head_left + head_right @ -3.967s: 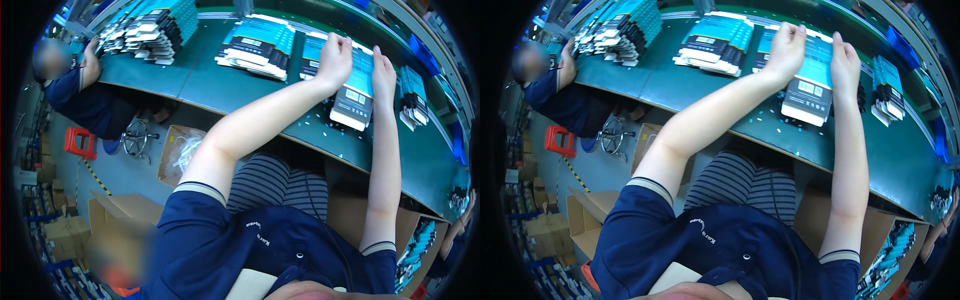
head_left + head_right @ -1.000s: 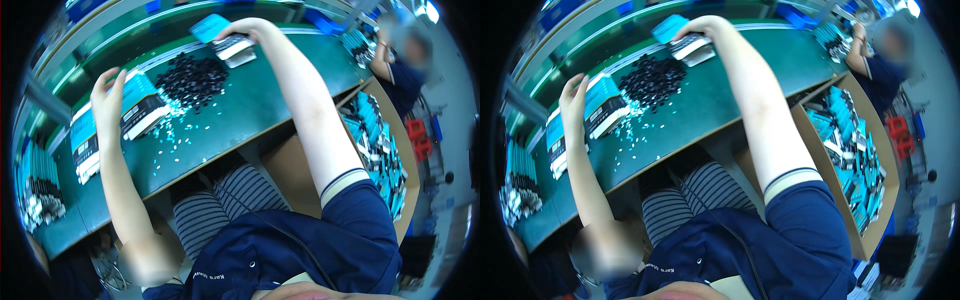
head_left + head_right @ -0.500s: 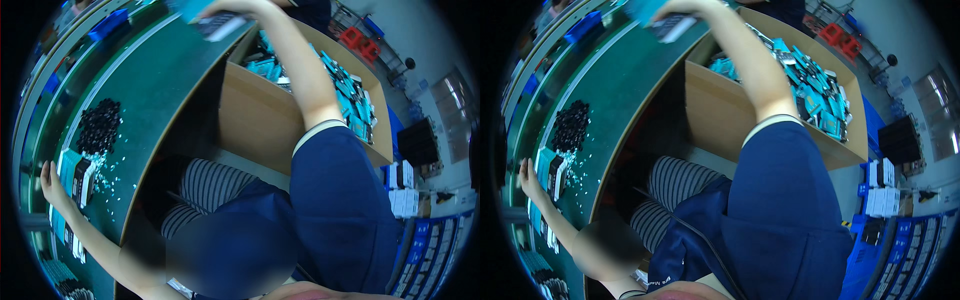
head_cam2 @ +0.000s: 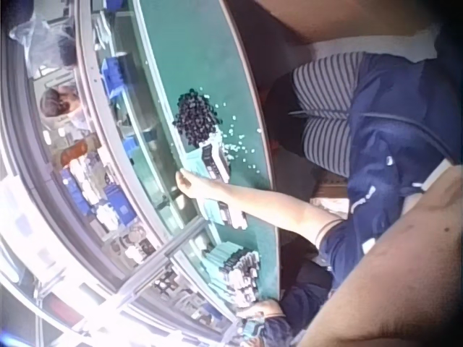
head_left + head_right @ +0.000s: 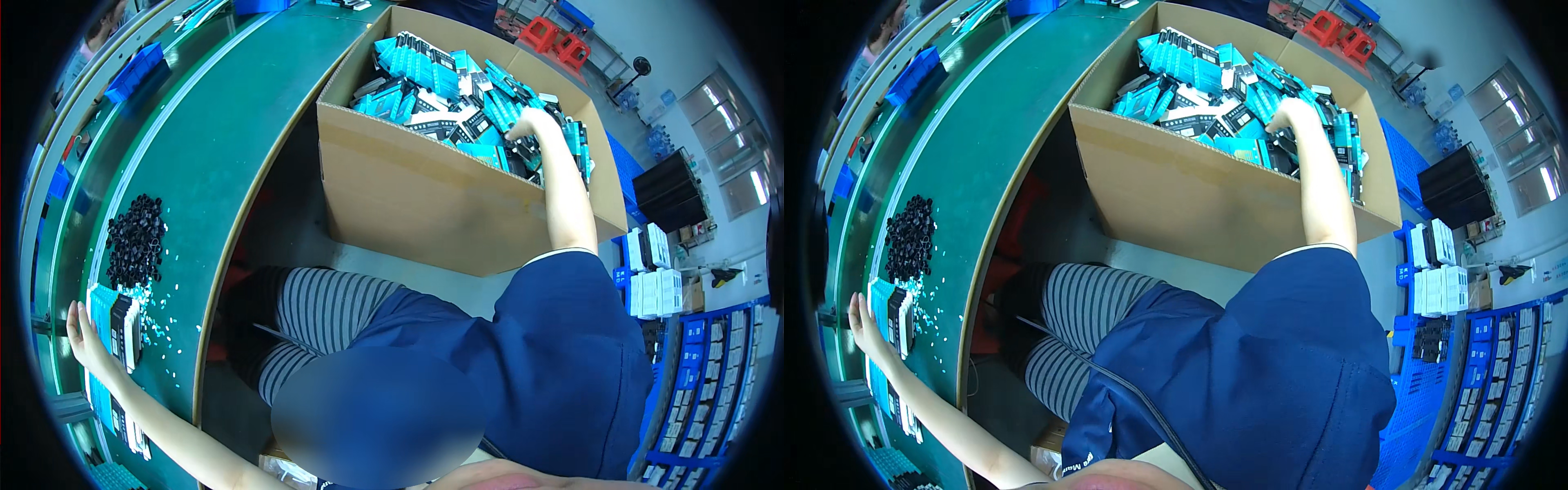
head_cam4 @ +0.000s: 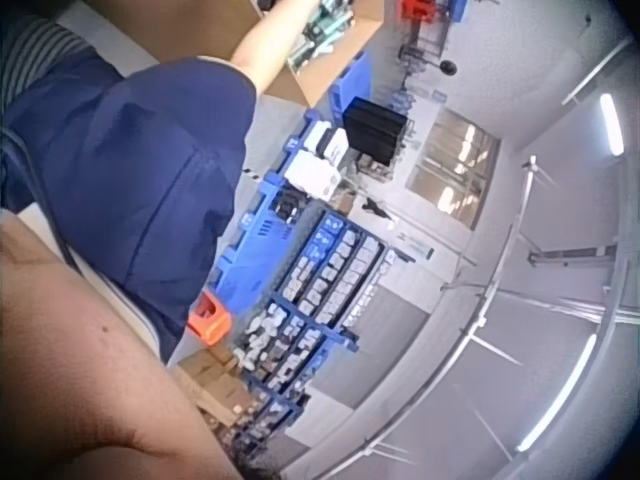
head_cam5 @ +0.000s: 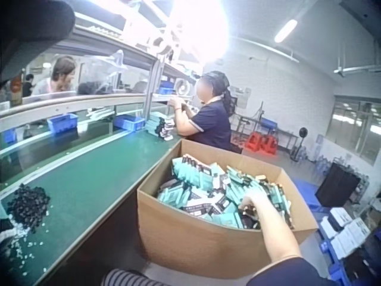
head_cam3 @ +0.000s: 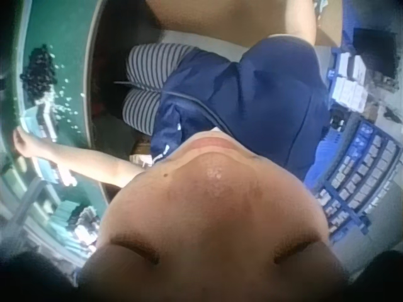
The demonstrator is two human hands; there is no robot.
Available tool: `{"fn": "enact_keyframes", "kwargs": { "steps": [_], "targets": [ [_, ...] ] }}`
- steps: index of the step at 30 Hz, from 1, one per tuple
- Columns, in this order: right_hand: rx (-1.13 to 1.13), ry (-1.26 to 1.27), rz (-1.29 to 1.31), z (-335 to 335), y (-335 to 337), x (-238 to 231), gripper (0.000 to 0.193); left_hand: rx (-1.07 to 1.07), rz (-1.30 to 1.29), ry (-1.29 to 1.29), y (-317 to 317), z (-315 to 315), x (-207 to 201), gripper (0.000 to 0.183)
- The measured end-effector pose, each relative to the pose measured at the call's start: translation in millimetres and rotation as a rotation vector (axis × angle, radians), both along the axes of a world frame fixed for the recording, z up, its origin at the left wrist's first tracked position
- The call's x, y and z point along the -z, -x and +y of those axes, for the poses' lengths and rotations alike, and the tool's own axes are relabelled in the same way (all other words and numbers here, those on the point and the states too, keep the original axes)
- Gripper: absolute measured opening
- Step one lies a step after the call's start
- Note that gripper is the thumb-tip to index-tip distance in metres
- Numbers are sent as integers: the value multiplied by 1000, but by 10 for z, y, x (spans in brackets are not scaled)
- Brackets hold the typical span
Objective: Folding product boxes and inserting plastic components at an assembly line.
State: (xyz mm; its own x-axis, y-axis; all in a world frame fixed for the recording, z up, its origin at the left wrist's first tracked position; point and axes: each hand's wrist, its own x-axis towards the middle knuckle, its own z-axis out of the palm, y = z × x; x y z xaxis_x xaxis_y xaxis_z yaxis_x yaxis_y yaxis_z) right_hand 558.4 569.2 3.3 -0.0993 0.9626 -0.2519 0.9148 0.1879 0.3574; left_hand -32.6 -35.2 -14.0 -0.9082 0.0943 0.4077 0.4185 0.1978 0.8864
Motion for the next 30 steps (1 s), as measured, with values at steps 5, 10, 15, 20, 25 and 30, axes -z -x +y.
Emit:
{"fn": "enact_keyframes", "kwargs": {
  "steps": [5, 10, 15, 20, 25, 30],
  "targets": [
    [-156, 9, 296, -18, 235, -60, 90, -23, 3, -9, 91, 26, 10, 37],
    [-105, 20, 216, 147, 76, 54, 102, -31, -33, -26, 71, 14, 14, 38],
    [60, 306, -51, 169, -132, 120, 82, -36, 23, 16, 21, -14, -16, 37],
    [-325, -65, -42, -202, 498, -237, 60, -47, 56, -41, -47, 131, -88, 35],
    [-1471, 36, 914, -2128, 1946, -909, 27, -84, 49, 2, 28, -15, 69, 33],
    [-2216, 551, 1176, -3602, 2247, -1348, 15, -18, 9, -74, 29, 283, -28, 32]
  ]
}}
